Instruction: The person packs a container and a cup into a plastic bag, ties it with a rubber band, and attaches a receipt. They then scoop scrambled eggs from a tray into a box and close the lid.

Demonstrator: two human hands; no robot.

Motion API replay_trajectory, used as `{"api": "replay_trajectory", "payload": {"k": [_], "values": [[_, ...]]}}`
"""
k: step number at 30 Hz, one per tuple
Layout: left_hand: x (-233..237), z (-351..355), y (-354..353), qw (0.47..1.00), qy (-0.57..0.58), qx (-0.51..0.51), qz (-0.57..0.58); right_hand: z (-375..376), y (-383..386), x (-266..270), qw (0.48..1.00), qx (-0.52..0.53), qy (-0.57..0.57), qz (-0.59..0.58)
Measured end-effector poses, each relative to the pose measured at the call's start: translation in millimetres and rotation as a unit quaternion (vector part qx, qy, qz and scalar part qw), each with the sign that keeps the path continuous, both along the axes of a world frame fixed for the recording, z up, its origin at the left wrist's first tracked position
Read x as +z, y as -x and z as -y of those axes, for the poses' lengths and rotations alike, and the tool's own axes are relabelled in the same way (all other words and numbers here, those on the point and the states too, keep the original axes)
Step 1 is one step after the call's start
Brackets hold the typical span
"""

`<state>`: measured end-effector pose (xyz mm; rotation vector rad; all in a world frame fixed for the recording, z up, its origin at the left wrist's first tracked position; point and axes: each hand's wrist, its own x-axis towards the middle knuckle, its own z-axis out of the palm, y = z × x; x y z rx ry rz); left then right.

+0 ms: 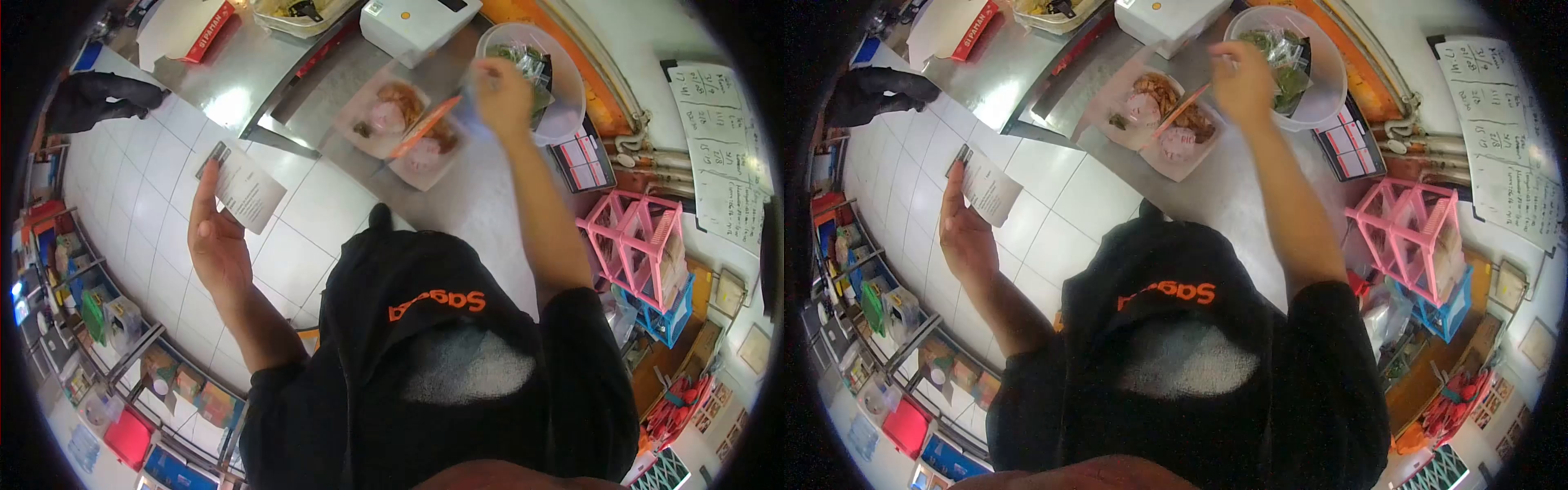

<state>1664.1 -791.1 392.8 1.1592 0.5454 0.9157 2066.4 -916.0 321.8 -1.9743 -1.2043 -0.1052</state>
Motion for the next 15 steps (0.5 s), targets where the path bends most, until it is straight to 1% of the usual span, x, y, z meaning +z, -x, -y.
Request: {"api": "replay_trajectory", "payload": {"k": [1,3,5,7,9,10,12,13,15], "values": [[-3.0,-3.2,5.0,1.000,0.004,-0.001,-0.013,9.9,-33.1,-13.7,0.994,-0.051,0.048,-0.087],[-8.6,-3.5,4.8,0.999,-0.019,0.016,-0.040,16.0,-87.1,-46.9,0.985,-0.068,0.157,-0.006],[-3.4,-1.0,4.1,0.995,-0.012,0.014,-0.095,15.5,-112.2,-86.7,0.955,-0.003,0.293,0.046],[2.0,1.7,-0.3,0.996,-0.039,0.025,-0.081,11.8,-110.4,-64.7,0.925,-0.011,0.378,0.036],[1.8,-2.3,7.2,0.997,-0.031,0.008,-0.074,3.0,-90.3,-20.9,0.915,-0.097,0.391,0.013],[1.9,-5.6,10.0,0.997,-0.030,0.011,-0.073,3.6,-87.7,-13.0,0.917,-0.095,0.386,0.014],[0.0,-9.3,10.8,0.997,-0.025,0.010,-0.068,17.6,-96.7,-3.4,0.934,-0.121,0.331,0.065],[-1.6,-11.1,12.2,0.998,-0.019,0.013,-0.064,22.7,-100.2,-3.3,0.932,-0.125,0.334,0.065],[-6.1,-14.4,12.6,0.998,-0.006,0.003,-0.060,35.3,-110.1,-5.3,0.945,-0.212,0.247,0.027]]}}
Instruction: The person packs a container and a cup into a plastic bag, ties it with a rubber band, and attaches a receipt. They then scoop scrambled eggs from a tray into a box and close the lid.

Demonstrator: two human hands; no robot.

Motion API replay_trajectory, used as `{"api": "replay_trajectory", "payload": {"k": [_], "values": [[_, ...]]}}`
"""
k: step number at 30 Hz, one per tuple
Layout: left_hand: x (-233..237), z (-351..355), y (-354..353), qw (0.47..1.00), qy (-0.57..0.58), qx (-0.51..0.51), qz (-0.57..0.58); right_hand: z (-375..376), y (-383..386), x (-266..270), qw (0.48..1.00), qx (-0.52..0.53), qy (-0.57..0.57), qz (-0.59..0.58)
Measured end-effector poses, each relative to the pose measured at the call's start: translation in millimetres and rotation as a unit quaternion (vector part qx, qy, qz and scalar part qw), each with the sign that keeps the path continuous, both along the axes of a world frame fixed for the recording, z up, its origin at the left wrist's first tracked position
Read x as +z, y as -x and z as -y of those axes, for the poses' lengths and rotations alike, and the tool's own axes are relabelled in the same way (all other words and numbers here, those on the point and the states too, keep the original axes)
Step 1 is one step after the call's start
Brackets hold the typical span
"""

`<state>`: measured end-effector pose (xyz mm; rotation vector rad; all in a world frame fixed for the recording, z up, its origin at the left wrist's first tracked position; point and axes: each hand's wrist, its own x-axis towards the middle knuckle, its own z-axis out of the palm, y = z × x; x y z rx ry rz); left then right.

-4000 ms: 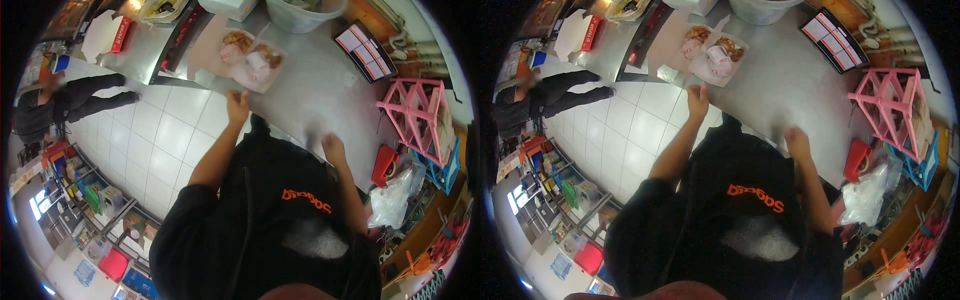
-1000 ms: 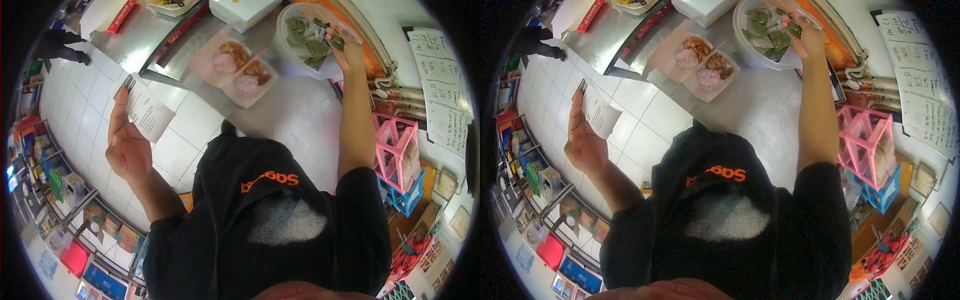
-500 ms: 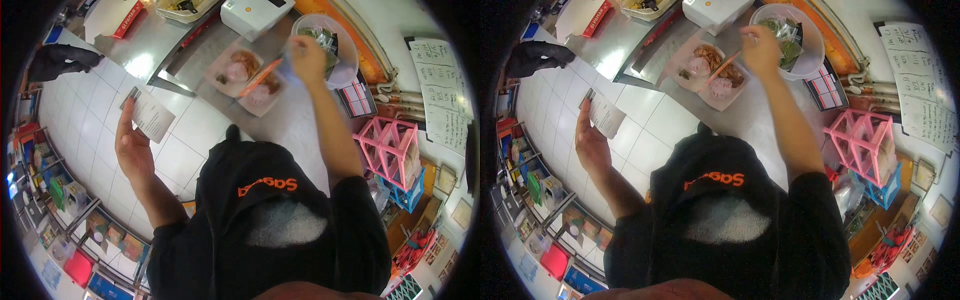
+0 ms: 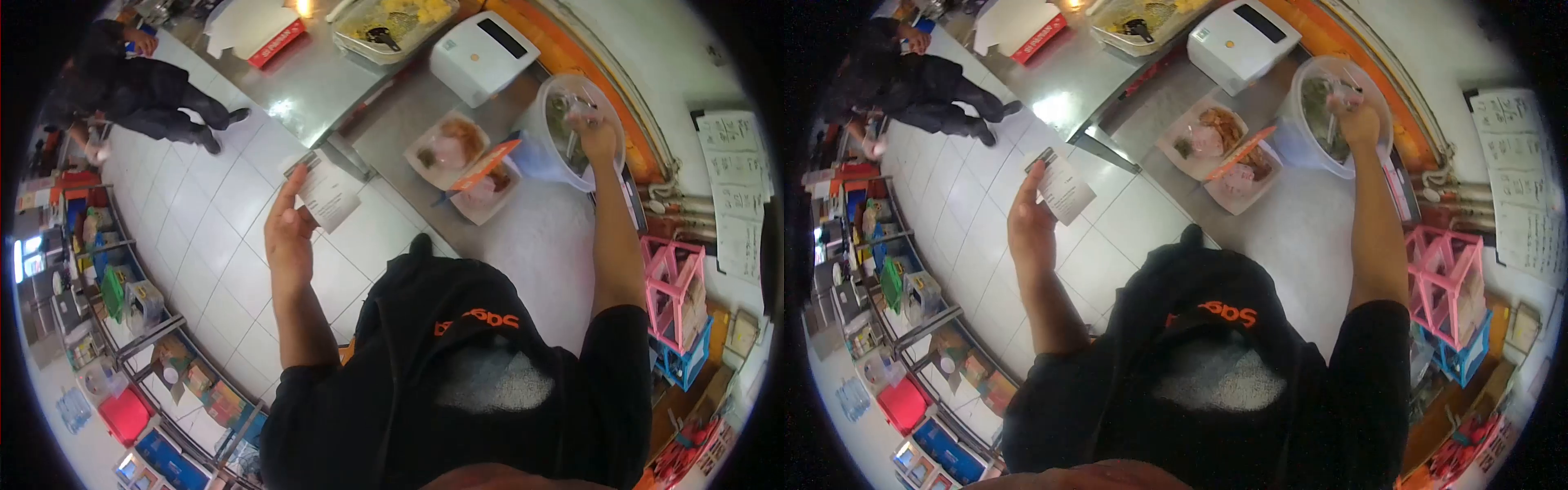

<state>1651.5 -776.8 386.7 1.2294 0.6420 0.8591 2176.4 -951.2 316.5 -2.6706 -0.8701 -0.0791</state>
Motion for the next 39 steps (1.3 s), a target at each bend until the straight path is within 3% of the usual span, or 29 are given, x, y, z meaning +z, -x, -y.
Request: {"api": "replay_trajectory", "payload": {"k": [1,3,5,7,9,11,13,15,16,17,18,20,21,22,24,25,26,27,28,30,31,32,35,36,37,39], "values": [[-3.4,-1.1,-0.8,1.000,-0.007,0.010,0.010,3.5,-4.1,1.9,1.000,-0.011,0.008,0.001],[-9.0,-2.2,0.1,1.000,-0.004,0.014,0.013,13.4,-4.4,3.8,0.974,-0.004,-0.224,-0.021],[-10.2,-4.8,-3.3,1.000,-0.014,0.012,0.000,19.8,53.0,29.9,0.853,0.096,-0.445,-0.254],[-13.9,-4.8,-6.7,1.000,-0.006,-0.008,-0.027,31.3,118.6,47.5,0.843,0.094,-0.402,-0.346],[-17.6,-4.9,-11.5,1.000,-0.026,-0.007,0.007,48.8,159.4,35.3,0.852,0.160,-0.334,-0.370],[-13.0,2.4,-22.9,0.999,-0.030,-0.006,-0.043,65.3,174.8,-13.2,0.891,0.135,-0.240,-0.360],[-12.1,8.3,-31.9,0.995,-0.039,-0.001,-0.091,64.3,182.8,-81.7,0.917,0.124,-0.230,-0.300],[-16.0,13.9,-46.6,0.996,-0.027,-0.088,0.002,36.0,210.6,-125.6,0.945,0.121,-0.225,-0.206],[-16.8,18.5,-52.5,0.993,-0.028,-0.111,0.008,15.9,214.8,-188.3,0.758,0.116,-0.419,-0.487],[-17.5,24.5,-56.6,0.991,-0.055,-0.117,-0.014,2.0,231.5,-167.3,0.931,0.187,-0.087,-0.301],[-18.6,30.0,-63.3,0.988,-0.081,-0.131,-0.028,-8.9,235.5,-241.3,0.919,0.316,0.103,-0.213],[-29.8,35.2,-71.3,0.982,-0.076,-0.168,-0.029,-6.2,259.8,-172.8,0.922,0.259,0.067,-0.279],[-20.9,45.9,-84.6,0.978,-0.086,-0.187,-0.040,-6.8,255.0,-146.1,0.907,0.277,0.153,-0.277],[-10.1,52.5,-95.1,0.972,-0.100,-0.203,-0.054,1.5,253.3,-136.0,0.920,0.288,0.123,-0.236],[-21.7,55.6,-101.9,0.971,-0.101,-0.215,-0.024,30.6,236.6,-74.7,0.893,0.263,0.039,-0.364],[-25.6,52.3,-100.5,0.967,-0.109,-0.231,-0.013,46.3,227.3,-69.8,0.901,0.249,0.031,-0.354],[-29.1,56.6,-105.3,0.972,-0.083,-0.214,-0.045,75.5,211.6,-66.5,0.920,0.272,-0.121,-0.254],[-27.9,59.6,-106.1,0.976,-0.058,-0.193,-0.077,106.2,199.8,-60.1,0.908,0.290,-0.267,-0.144],[-25.6,62.0,-105.2,0.976,-0.067,-0.198,-0.069,144.0,182.5,-31.1,0.924,0.236,-0.283,-0.099],[-18.6,70.8,-109.5,0.964,-0.104,-0.245,-0.024,221.2,121.3,-18.5,0.933,0.065,-0.328,0.132],[-7.8,85.5,-114.4,0.966,-0.138,-0.213,-0.045,260.7,106.5,28.8,0.919,-0.078,-0.372,0.105],[-0.4,96.3,-120.0,0.965,-0.147,-0.212,-0.040,303.5,64.8,45.7,0.899,-0.141,-0.333,0.246],[6.7,127.6,-132.0,0.967,-0.134,-0.209,-0.049,432.4,-44.0,86.0,0.913,-0.260,-0.251,0.190],[12.8,143.4,-138.1,0.967,-0.141,-0.208,-0.047,457.9,-63.4,91.4,0.925,-0.291,-0.190,0.156],[20.6,160.9,-144.1,0.963,-0.147,-0.217,-0.065,472.7,-76.7,89.4,0.924,-0.289,-0.197,0.155],[32.7,193.2,-154.3,0.960,-0.155,-0.218,-0.081,486.4,-98.5,90.4,0.959,-0.246,0.109,0.088]]}}
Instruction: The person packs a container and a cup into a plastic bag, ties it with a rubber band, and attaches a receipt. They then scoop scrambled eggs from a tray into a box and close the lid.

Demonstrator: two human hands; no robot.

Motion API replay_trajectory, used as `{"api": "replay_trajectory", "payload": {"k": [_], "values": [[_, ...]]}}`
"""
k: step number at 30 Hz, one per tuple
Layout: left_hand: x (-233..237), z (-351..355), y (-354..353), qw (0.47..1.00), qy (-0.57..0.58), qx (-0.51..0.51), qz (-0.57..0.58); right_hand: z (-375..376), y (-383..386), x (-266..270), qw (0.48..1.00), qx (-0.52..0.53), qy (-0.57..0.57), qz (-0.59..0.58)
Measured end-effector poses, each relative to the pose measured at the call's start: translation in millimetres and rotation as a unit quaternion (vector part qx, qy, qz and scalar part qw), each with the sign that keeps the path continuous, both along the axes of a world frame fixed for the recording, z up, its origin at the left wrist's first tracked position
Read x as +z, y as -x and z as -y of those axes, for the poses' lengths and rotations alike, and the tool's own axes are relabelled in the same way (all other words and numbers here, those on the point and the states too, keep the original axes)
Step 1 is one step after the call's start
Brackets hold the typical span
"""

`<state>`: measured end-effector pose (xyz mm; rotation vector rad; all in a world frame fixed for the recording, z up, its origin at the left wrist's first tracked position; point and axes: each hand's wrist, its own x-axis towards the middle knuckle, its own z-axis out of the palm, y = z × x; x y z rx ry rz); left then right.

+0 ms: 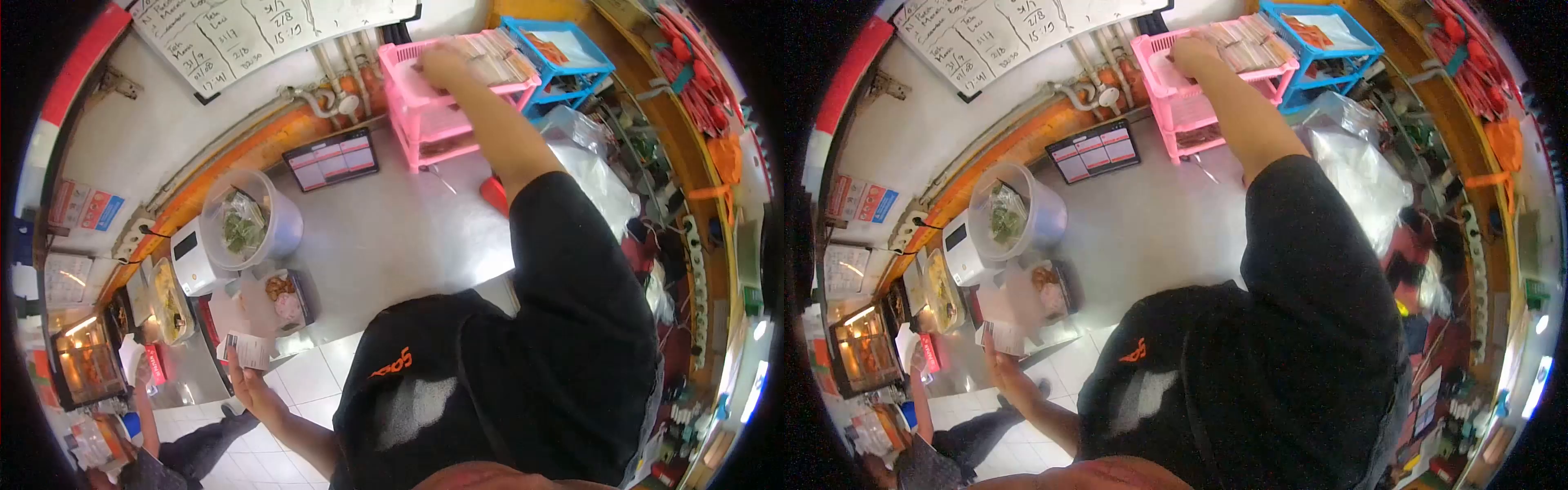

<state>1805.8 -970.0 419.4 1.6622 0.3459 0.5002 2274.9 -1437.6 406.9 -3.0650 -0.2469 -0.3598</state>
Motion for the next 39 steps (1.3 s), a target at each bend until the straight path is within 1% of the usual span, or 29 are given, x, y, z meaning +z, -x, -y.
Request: {"api": "replay_trajectory", "payload": {"k": [1,3,4,6,7,8,9,10,11,13,15,16,17,18,19,20,22,24,25,27,29,30,31,32,33,34,36,38,39], "values": [[5.6,14.3,-3.8,1.000,-0.005,0.010,0.003,3.9,-7.5,5.5,1.000,0.010,-0.005,0.003],[16.0,40.1,-8.1,0.998,-0.031,-0.043,0.040,8.5,-16.0,22.1,0.993,0.044,0.108,0.033],[19.6,52.6,-7.6,0.998,-0.052,-0.016,0.014,11.3,-13.8,35.7,0.992,0.058,0.103,0.032],[7.8,60.2,-5.1,1.000,-0.027,0.008,-0.009,29.0,-8.3,50.1,0.988,0.064,-0.082,0.112],[6.6,68.1,-4.1,0.999,0.002,0.021,-0.027,40.4,-12.6,47.7,0.946,0.137,-0.268,0.119],[8.1,75.2,-2.7,0.997,-0.012,0.037,-0.059,50.4,-16.6,45.9,0.933,0.114,-0.327,0.100],[7.0,83.0,-3.8,0.996,-0.010,0.050,-0.067,69.4,-33.6,32.5,0.836,0.164,-0.522,-0.045],[6.9,87.2,-4.1,0.998,-0.023,0.031,-0.042,86.4,-51.9,18.3,0.680,0.197,-0.681,-0.190],[7.8,89.8,-2.2,0.999,-0.036,0.012,-0.019,87.8,-45.9,20.5,0.675,0.202,-0.679,-0.207],[10.6,95.8,1.0,0.999,-0.030,0.029,-0.028,82.8,-18.3,44.4,0.827,0.268,-0.420,-0.260],[19.6,103.3,-0.4,0.996,-0.079,0.038,-0.031,75.5,-18.0,21.8,0.897,0.328,-0.250,-0.157],[19.7,103.8,0.5,0.995,-0.086,0.047,-0.035,66.4,-7.7,33.7,0.925,0.332,-0.058,-0.177],[15.4,101.0,5.2,0.994,-0.080,0.057,-0.039,56.5,4.6,46.9,0.916,0.331,0.136,-0.180],[27.9,109.7,0.9,0.988,-0.112,0.078,-0.076,65.1,3.8,33.3,0.920,0.348,0.019,-0.178],[37.3,108.6,19.9,0.973,-0.093,0.100,-0.187,43.0,18.3,51.7,0.918,0.299,-0.103,-0.240],[31.9,108.8,22.1,0.984,-0.099,0.096,-0.111,59.8,-4.1,33.9,0.936,0.272,-0.134,-0.179],[31.6,104.7,27.4,0.994,-0.059,0.076,-0.047,96.9,-31.0,33.1,0.940,0.324,-0.046,0.097],[21.4,91.5,41.5,0.993,-0.043,0.106,-0.039,84.0,-14.4,50.6,0.935,0.284,-0.211,0.015],[17.1,84.5,47.8,0.994,-0.025,0.107,-0.027,65.8,-5.2,49.2,0.932,0.296,-0.208,0.010],[16.5,69.0,59.5,0.991,-0.015,0.128,-0.032,23.5,35.2,40.8,0.865,0.302,-0.390,-0.095],[12.8,51.9,75.3,0.990,-0.008,0.138,-0.033,-70.8,117.3,39.1,0.834,0.313,-0.436,-0.128],[9.4,41.8,83.6,0.990,0.001,0.140,-0.031,-106.4,126.2,3.9,0.768,0.327,-0.498,-0.236],[5.3,31.0,92.1,0.989,0.010,0.143,-0.027,-148.8,148.9,-20.2,0.741,0.354,-0.498,-0.279],[4.2,19.4,102.4,0.989,0.014,0.145,-0.022,-192.6,157.4,-49.6,0.781,0.435,-0.383,-0.233],[5.8,7.5,114.9,0.989,0.006,0.149,-0.012,-241.2,180.3,-76.5,0.701,0.438,-0.449,-0.339],[6.0,-5.2,130.3,0.988,-0.003,0.153,-0.003,-286.7,213.3,-88.0,0.770,0.400,-0.384,-0.316],[0.2,-35.2,168.1,0.986,0.002,0.166,-0.007,-365.1,256.5,-108.2,0.785,0.364,-0.374,-0.335],[-2.1,-74.8,206.8,0.986,0.002,0.167,-0.014,-427.8,278.2,-113.5,0.750,0.385,-0.468,-0.266],[-5.0,-95.5,224.8,0.986,-0.003,0.163,-0.023,-454.6,291.4,-103.7,0.754,0.381,-0.467,-0.260]]}}
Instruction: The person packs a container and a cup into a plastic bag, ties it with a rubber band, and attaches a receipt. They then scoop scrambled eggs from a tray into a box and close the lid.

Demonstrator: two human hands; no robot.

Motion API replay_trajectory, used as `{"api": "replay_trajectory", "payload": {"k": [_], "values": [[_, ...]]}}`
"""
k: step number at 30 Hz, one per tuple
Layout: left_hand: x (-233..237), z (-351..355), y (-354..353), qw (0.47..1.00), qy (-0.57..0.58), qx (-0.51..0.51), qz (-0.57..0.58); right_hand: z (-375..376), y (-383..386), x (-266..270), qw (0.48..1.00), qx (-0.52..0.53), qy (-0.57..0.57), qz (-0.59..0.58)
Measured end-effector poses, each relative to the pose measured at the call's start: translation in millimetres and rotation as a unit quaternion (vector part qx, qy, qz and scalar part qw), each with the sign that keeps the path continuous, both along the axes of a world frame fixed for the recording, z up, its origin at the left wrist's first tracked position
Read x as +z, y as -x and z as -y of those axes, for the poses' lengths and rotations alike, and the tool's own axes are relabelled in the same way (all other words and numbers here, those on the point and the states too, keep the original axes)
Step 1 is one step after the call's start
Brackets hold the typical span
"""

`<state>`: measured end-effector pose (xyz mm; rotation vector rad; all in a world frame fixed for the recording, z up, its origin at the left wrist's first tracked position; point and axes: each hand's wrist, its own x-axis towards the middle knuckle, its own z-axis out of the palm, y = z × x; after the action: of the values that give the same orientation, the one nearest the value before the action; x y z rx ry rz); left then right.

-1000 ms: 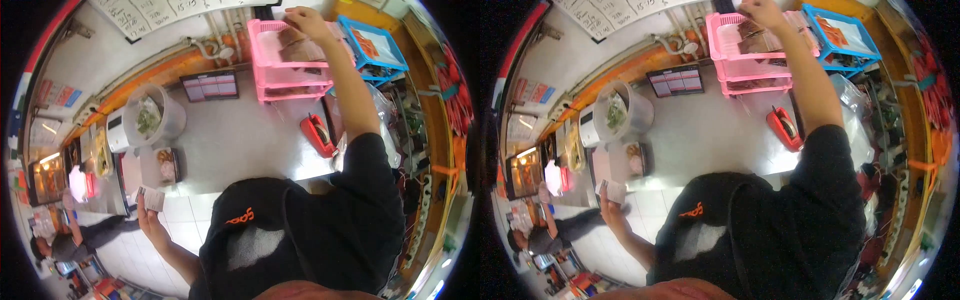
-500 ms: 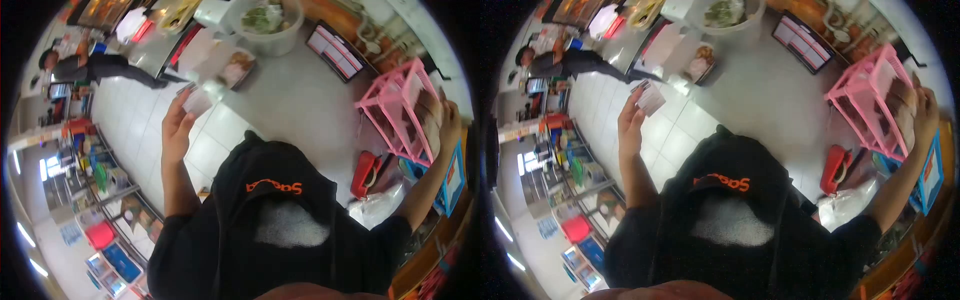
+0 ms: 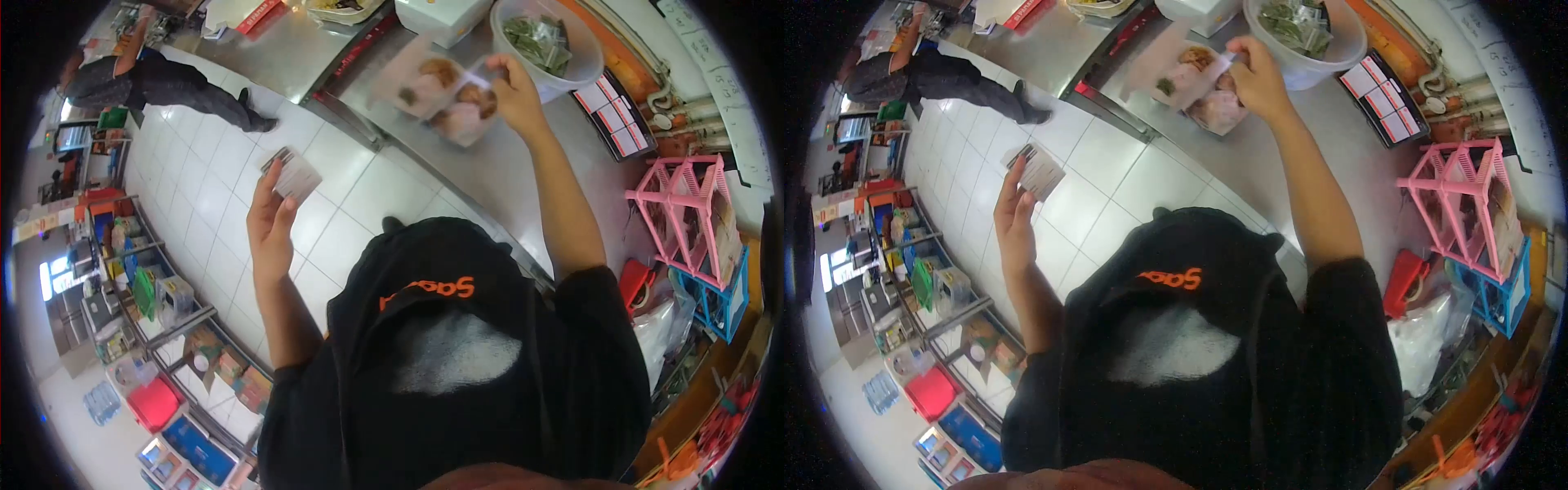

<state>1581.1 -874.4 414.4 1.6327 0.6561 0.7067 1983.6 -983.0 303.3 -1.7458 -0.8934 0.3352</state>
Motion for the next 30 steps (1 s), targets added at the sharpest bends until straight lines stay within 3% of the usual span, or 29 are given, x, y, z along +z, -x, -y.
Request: {"api": "replay_trajectory", "payload": {"k": [2,3,5,6,8,10,13,17,20,22,24,26,27,29,30], "values": [[-4.7,-40.2,23.5,1.000,0.002,-0.008,-0.006,-45.4,21.1,24.7,0.998,0.041,-0.030,0.047],[-2.5,-59.1,31.1,1.000,-0.005,-0.021,-0.020,-68.6,22.7,10.5,0.998,0.036,-0.024,0.047],[5.8,-92.4,40.2,0.998,-0.015,-0.038,-0.041,-112.8,20.7,-26.1,0.972,0.140,0.070,0.173],[9.7,-107.9,41.3,0.998,-0.013,-0.046,-0.042,-119.5,27.4,-22.1,0.973,0.133,0.074,0.171],[15.2,-137.2,33.6,0.997,-0.039,-0.071,-0.012,-118.5,35.0,-15.1,0.960,-0.021,0.029,0.279],[16.9,-165.6,16.5,0.995,-0.024,-0.096,0.020,-97.7,45.3,28.5,0.972,-0.045,0.027,0.227],[12.4,-217.3,-18.9,0.988,-0.042,-0.147,-0.001,-60.2,52.8,40.4,0.993,-0.081,-0.050,0.075],[-33.7,-304.9,-84.2,0.993,0.024,-0.095,-0.073,-48.8,49.7,28.2,0.982,-0.188,0.003,0.018],[-77.1,-358.8,-145.1,0.995,0.038,-0.003,-0.087,-110.2,26.4,20.5,0.985,-0.140,-0.099,-0.029],[-122.1,-400.8,-192.1,0.978,-0.154,0.068,-0.127,-165.3,6.8,14.7,0.991,-0.106,-0.080,-0.003],[-113.2,-417.6,-232.8,0.934,-0.267,0.100,-0.215,-239.4,-4.8,16.7,0.993,-0.041,0.009,0.109],[-92.0,-429.5,-273.5,0.898,-0.281,0.089,-0.328,-313.7,-15.6,5.5,0.980,0.001,0.091,0.175],[-95.6,-436.6,-294.2,0.900,-0.279,0.089,-0.321,-345.3,-23.7,-18.1,0.971,0.002,0.125,0.203],[-117.2,-458.0,-331.5,0.855,-0.374,0.022,-0.358,-393.9,-38.2,-46.7,0.934,0.020,0.278,0.225],[-126.2,-470.3,-341.4,0.856,-0.382,0.014,-0.349,-410.5,-32.6,-41.9,0.934,0.005,0.277,0.226]]}}
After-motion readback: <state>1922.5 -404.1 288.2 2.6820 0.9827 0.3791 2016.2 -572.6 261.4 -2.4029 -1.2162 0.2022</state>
